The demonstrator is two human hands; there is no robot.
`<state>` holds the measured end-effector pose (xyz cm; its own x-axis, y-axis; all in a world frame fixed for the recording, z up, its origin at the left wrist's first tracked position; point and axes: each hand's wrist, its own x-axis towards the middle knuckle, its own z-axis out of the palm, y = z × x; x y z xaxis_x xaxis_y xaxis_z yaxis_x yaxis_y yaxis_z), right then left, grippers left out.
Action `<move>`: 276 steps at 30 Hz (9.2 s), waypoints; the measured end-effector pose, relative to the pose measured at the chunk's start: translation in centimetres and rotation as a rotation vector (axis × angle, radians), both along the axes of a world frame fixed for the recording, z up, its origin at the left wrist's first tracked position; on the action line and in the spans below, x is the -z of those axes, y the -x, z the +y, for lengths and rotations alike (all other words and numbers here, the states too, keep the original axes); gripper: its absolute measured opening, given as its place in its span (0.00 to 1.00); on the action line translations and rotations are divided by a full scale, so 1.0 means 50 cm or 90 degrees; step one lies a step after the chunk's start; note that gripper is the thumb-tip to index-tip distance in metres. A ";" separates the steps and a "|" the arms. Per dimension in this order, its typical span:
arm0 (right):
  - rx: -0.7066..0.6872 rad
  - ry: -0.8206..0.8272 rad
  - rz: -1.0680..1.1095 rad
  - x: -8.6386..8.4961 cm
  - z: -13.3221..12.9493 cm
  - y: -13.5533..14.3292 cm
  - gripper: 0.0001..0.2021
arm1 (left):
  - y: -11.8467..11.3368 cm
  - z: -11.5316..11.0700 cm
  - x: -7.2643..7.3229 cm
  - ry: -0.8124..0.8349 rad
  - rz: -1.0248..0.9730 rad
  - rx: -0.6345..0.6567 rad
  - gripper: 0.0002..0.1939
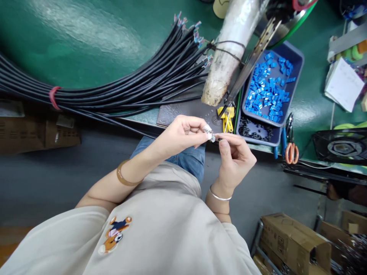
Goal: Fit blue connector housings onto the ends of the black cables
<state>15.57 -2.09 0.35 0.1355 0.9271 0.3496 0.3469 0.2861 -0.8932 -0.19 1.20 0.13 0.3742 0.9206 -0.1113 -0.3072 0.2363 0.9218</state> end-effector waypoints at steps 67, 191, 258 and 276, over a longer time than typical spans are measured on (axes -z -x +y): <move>0.016 0.057 0.061 0.017 0.010 0.020 0.03 | -0.025 -0.020 0.018 -0.157 0.125 -0.143 0.04; -0.015 -0.253 -0.281 0.014 0.044 -0.024 0.08 | -0.037 0.018 -0.006 -0.036 0.084 -0.171 0.05; -0.031 -0.269 -0.330 -0.011 0.062 -0.021 0.10 | -0.042 0.028 -0.003 -0.113 0.144 -0.233 0.05; -0.058 -0.235 -0.349 -0.015 0.062 -0.027 0.08 | -0.033 0.021 -0.009 -0.089 0.161 -0.161 0.04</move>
